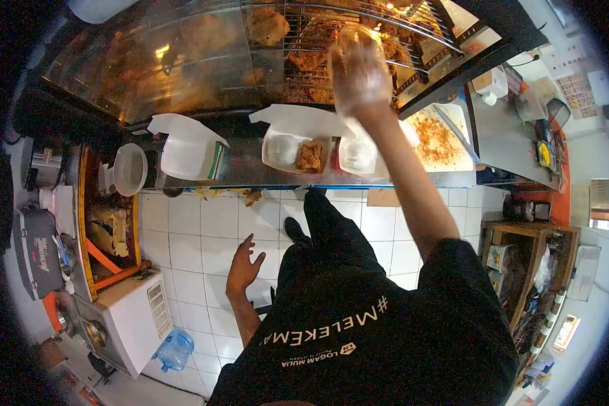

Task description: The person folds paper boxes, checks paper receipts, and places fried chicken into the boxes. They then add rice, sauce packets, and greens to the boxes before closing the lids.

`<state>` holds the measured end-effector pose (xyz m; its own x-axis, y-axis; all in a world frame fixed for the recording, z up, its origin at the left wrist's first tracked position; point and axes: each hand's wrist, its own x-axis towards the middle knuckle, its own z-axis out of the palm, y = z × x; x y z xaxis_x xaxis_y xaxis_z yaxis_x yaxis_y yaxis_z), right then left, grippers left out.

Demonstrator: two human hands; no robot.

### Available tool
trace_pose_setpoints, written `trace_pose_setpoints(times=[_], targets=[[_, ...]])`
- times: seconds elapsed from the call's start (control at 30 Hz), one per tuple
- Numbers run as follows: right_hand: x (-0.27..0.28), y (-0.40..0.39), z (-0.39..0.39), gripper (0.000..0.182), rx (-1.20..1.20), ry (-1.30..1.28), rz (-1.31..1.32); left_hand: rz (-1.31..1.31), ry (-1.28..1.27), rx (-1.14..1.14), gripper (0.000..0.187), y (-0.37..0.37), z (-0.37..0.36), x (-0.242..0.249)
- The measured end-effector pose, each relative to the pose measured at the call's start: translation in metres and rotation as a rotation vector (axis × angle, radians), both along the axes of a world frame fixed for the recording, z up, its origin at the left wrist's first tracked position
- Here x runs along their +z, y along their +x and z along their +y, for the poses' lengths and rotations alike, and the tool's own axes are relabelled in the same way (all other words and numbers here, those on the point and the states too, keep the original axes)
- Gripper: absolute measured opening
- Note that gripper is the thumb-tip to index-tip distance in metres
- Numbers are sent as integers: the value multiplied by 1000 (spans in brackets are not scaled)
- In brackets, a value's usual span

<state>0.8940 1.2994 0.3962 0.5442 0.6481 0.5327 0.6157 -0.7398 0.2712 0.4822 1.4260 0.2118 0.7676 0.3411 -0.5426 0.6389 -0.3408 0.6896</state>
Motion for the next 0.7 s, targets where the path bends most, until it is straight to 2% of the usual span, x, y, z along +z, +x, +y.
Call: trace_pose_setpoints(times=[0.07,0.13,0.2,0.27,0.33,0.37,0.47,0.5,0.53,0.6,0.63,0.67,0.7], targets=[[-11,68,15,53,-195,-298,173,-10,13,-37,67,-3,1,-10],[-6,114,32,55,-392,-218,389,-9,0,-32,67,-2,1,-7],[-29,165,38,53,-453,-98,366,-35,-18,34,67,-4,3,0],[-27,180,40,52,-503,20,344,-26,-19,53,67,-7,5,1],[-15,173,43,60,-532,1,319,36,-14,93,66,-15,7,-1],[-6,166,47,60,-572,-94,348,24,-25,109,67,-20,8,-4],[-60,191,43,53,-457,-35,292,49,-20,124,67,-31,7,-15],[-11,141,49,47,-530,-58,387,33,-25,121,68,-33,8,-18],[-35,158,48,47,-528,-58,385,31,-25,123,68,-33,7,-23],[-99,192,39,54,-581,-337,386,65,-24,112,68,-34,9,-26],[-27,113,49,53,-495,-222,526,64,-19,104,68,-32,11,-27],[-19,80,49,53,-500,-215,528,54,-6,96,68,-29,12,-28],[-16,57,49,53,-386,-189,285,44,7,87,68,-27,13,-28]])
